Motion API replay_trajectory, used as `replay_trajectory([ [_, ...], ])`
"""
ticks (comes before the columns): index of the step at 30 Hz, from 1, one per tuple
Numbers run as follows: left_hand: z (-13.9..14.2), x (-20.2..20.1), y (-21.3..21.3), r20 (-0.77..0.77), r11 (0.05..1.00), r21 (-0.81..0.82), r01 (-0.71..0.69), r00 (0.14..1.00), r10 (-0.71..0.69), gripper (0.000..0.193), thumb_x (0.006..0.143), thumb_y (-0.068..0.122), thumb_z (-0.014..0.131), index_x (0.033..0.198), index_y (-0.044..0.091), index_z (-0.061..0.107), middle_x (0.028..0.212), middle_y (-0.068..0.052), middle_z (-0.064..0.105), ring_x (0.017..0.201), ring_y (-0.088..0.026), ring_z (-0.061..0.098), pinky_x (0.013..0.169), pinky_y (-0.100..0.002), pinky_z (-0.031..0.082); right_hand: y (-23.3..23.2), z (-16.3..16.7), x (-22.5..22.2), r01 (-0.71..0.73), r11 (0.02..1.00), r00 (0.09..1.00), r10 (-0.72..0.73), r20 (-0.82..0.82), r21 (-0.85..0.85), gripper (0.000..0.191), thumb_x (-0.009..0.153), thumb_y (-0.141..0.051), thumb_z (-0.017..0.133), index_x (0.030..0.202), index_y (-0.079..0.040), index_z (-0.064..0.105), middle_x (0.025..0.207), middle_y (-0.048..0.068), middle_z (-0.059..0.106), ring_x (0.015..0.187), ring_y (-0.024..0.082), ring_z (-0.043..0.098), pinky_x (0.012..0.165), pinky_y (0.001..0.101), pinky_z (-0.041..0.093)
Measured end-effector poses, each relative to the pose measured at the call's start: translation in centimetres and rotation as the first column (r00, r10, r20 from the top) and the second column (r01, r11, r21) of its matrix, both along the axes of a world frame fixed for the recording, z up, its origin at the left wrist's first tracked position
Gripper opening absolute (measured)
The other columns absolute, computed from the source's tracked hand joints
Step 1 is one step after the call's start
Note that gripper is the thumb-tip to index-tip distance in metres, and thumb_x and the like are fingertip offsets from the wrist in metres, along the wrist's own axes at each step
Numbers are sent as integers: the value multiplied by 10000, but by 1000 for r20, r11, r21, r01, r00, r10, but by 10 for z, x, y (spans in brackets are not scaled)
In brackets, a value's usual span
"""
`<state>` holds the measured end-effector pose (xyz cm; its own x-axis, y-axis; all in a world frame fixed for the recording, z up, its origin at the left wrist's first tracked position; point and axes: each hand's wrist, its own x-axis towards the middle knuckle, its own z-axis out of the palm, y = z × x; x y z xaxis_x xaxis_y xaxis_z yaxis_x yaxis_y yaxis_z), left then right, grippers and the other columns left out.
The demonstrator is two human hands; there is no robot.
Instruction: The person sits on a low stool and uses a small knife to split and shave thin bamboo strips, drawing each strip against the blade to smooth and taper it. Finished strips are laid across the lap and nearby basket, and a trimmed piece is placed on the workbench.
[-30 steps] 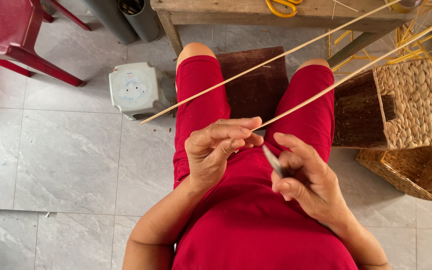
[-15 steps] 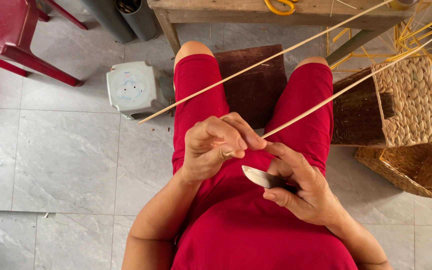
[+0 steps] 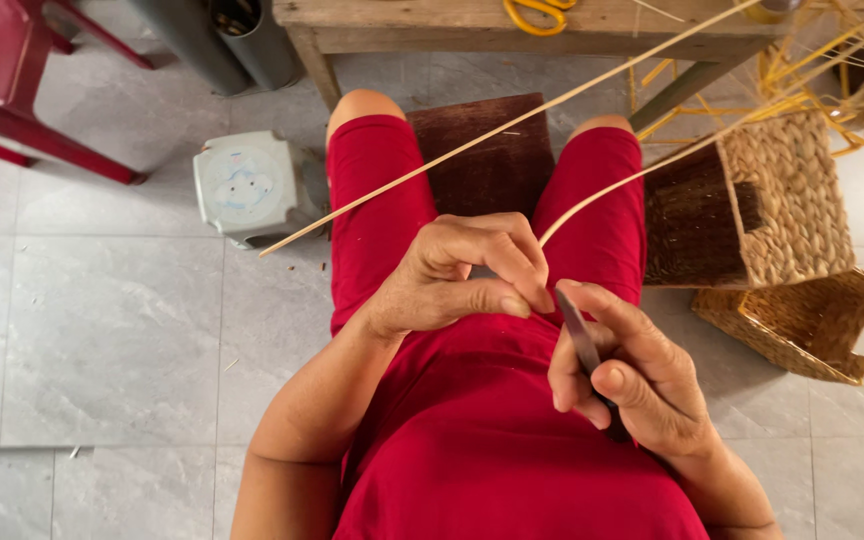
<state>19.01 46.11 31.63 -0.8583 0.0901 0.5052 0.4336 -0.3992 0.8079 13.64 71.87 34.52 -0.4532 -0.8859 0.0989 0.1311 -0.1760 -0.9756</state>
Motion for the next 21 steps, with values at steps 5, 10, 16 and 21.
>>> replay_trajectory([
  [5,24,-18,16,-73,944,-308,-118,992,101,111,911,207,816,1001,147,792,964,44,746,886,-83,622,844,-252,516,21,10,7,167,986,985,-167,35,14,609,1101,-311,581,1606,-46,366,822,124,669,581,81,508,522,203,439],
  [10,34,-38,33,-203,907,-385,-169,974,96,130,893,216,835,1003,162,790,955,69,737,960,-102,620,1009,-303,470,42,8,13,212,977,974,-213,77,22,593,1101,-297,579,1608,-61,383,817,133,652,573,77,497,530,199,429],
  [16,37,-52,45,-173,907,-413,-86,985,14,96,871,190,805,932,136,754,909,43,733,899,-116,694,1170,-416,428,53,-6,14,230,970,968,-220,120,-79,536,1123,-256,573,1611,-112,406,840,143,661,583,81,502,538,214,449],
  [21,37,-56,49,-183,901,-424,-91,983,13,100,929,222,801,991,155,760,933,49,732,887,-96,677,840,-266,533,58,-10,13,210,969,973,-194,129,-129,484,1146,-225,550,1609,-149,427,885,166,665,609,88,498,554,230,455],
])
